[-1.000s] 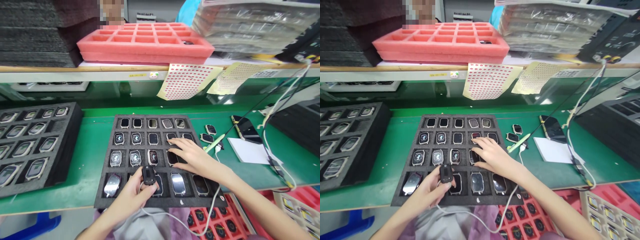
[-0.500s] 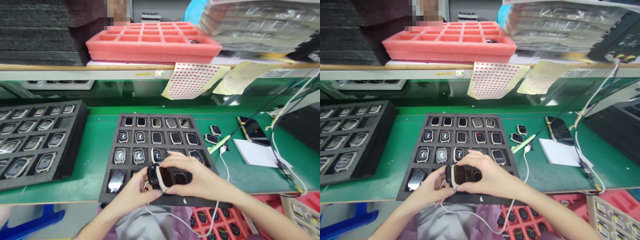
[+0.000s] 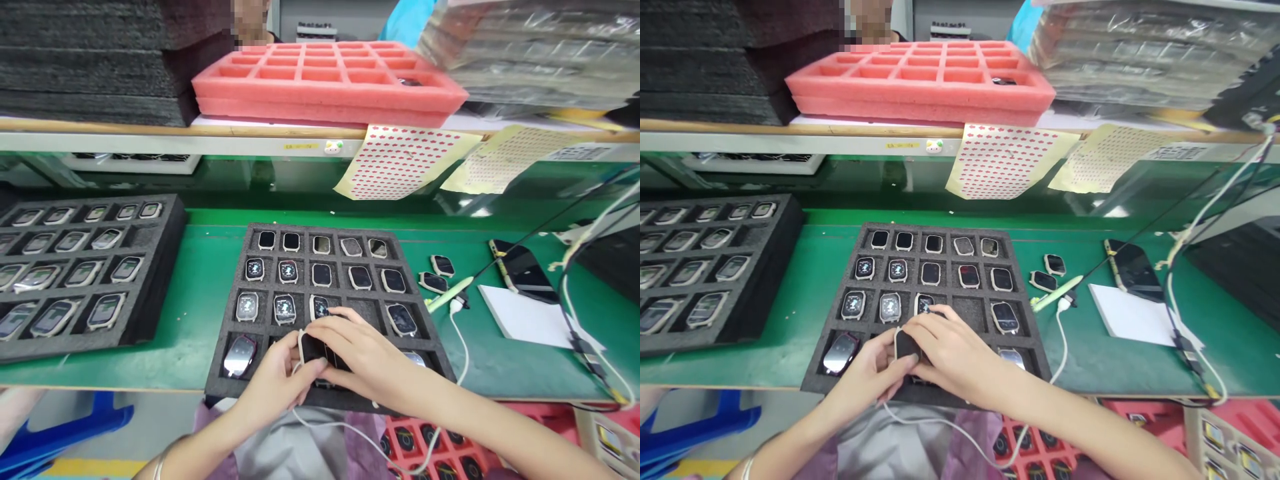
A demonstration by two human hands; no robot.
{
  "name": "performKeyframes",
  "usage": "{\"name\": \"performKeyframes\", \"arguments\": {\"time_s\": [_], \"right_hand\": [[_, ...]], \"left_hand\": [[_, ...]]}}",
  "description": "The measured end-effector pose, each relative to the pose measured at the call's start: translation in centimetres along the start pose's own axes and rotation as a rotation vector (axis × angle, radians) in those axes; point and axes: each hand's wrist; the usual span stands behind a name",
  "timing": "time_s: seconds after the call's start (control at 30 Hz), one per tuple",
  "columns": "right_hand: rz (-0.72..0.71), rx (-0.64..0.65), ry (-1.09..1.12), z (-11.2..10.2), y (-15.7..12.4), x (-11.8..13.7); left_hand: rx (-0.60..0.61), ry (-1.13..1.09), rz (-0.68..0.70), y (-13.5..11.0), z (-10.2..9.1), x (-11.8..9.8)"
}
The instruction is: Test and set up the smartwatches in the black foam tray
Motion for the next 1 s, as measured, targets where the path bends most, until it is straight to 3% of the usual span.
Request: {"name": "performKeyframes", "arguments": {"time_s": [0.13, 0.27, 0.57, 1.0], "right_hand": [[0.0, 0.002, 0.137, 0.4, 0.0, 0.1], [-0.001, -0.056, 0.2, 0.7, -0.2, 0.1], [-0.002, -0.079, 0.223, 0.7, -0.2, 0.1], [-0.062, -0.048, 0.098, 1.0, -0.5, 0.0]], "left_hand": [[-0.044, 0.011, 0.05, -0.4, 0.0, -0.3], [0.013, -0.053, 0.099, -0.7, -0.2, -0.5], [0.016, -0.085, 0.103, -0.4, -0.8, 0.6], [0.035, -0.012, 0.13, -0.5, -0.2, -0.4]]}}
Point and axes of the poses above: each hand's wrist, its own y-axis towards the middle knuckle, its own z-axis out of the palm, x = y × z, and after that the axes turned 11 degrees about -y, right-handed
